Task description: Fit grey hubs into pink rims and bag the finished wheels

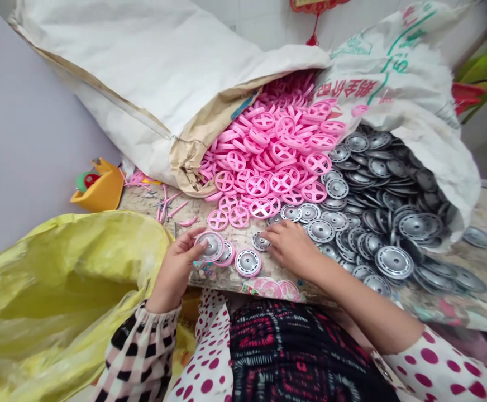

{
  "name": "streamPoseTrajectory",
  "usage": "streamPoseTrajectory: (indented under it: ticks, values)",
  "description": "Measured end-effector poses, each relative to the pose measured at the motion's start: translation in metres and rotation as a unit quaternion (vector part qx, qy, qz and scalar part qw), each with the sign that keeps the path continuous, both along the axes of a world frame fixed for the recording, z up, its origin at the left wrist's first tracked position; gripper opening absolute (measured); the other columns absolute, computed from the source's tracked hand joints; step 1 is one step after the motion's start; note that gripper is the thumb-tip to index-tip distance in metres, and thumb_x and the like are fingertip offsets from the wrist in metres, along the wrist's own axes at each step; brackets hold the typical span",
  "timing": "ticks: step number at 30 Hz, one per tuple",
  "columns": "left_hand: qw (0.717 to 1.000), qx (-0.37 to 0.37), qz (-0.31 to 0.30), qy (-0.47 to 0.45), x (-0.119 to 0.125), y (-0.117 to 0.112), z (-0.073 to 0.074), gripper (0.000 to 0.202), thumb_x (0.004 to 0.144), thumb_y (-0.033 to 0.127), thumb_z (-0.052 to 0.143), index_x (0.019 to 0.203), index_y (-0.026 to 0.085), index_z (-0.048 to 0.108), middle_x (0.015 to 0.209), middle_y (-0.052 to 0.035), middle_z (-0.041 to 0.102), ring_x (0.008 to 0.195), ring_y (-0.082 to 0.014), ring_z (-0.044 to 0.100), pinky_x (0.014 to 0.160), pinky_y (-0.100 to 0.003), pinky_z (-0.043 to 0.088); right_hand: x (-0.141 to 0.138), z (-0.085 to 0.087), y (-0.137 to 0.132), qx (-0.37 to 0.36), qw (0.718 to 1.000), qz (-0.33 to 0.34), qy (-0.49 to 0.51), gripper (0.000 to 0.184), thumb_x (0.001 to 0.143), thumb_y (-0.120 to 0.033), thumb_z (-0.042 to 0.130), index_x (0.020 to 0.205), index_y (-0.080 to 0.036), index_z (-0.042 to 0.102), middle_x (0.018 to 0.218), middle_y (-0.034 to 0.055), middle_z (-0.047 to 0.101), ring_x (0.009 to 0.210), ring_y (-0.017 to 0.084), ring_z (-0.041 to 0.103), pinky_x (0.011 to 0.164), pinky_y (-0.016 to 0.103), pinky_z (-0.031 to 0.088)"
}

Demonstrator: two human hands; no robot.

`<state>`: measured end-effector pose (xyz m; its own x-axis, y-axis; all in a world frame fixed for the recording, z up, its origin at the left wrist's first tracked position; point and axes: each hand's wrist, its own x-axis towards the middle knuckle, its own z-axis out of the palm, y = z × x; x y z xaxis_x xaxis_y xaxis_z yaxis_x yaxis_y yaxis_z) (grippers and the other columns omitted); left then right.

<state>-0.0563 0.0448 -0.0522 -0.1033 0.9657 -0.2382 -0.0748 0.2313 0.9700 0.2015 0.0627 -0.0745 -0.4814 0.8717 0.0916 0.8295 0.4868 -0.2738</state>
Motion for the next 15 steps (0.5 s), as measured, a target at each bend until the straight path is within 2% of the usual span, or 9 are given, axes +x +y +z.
streamPoseTrajectory:
  ticks: [4,7,11,15]
  values:
    - [0.999,-0.033,0.011,0.034,0.007,-0.003,-0.017,0.049,0.061,0.035,0.080,0.100,0.014,0.060,0.074,-0.0008,0.065,0.059,-0.0105,0.055,0.051,-0.019,0.041,-0.007,-0.013,-0.003,0.020,0.997,0.026,-0.077,0.037,0.088,-0.022,0.056,0.124,-0.023,0.060,0.129,0.0082,0.060,0.121,0.033,0.046,0.092,0.046,0.039]
    - [0.995,-0.031,0.001,0.090,0.012,-0.002,-0.031,0.046,0.062,0.036,0.077,0.099,0.014,0.063,0.076,-0.0015,0.064,0.062,-0.0120,0.055,0.053,-0.022,0.042,-0.012,-0.019,-0.002,0.019,0.994,0.039,-0.102,0.034,0.091,-0.018,0.050,0.123,-0.022,0.060,0.125,0.0080,0.063,0.125,0.034,0.044,0.096,0.049,0.035]
    - [0.975,0.005,0.016,0.222,0.010,0.001,-0.042,0.042,0.061,0.038,0.075,0.096,0.015,0.070,0.072,-0.0011,0.059,0.062,-0.0129,0.053,0.056,-0.024,0.043,-0.012,-0.024,0.001,0.038,0.993,0.054,-0.096,0.030,0.091,-0.014,0.048,0.116,-0.019,0.065,0.111,0.0098,0.068,0.116,0.034,0.052,0.095,0.052,0.035]
    - [0.944,0.048,-0.003,0.327,0.003,0.005,-0.044,0.037,0.062,0.040,0.075,0.093,0.019,0.074,0.076,-0.0027,0.056,0.066,-0.0147,0.053,0.062,-0.028,0.044,-0.011,-0.028,0.003,0.067,0.994,0.067,-0.048,0.032,0.087,-0.009,0.050,0.113,-0.019,0.066,0.101,0.0110,0.070,0.103,0.030,0.058,0.094,0.049,0.035]
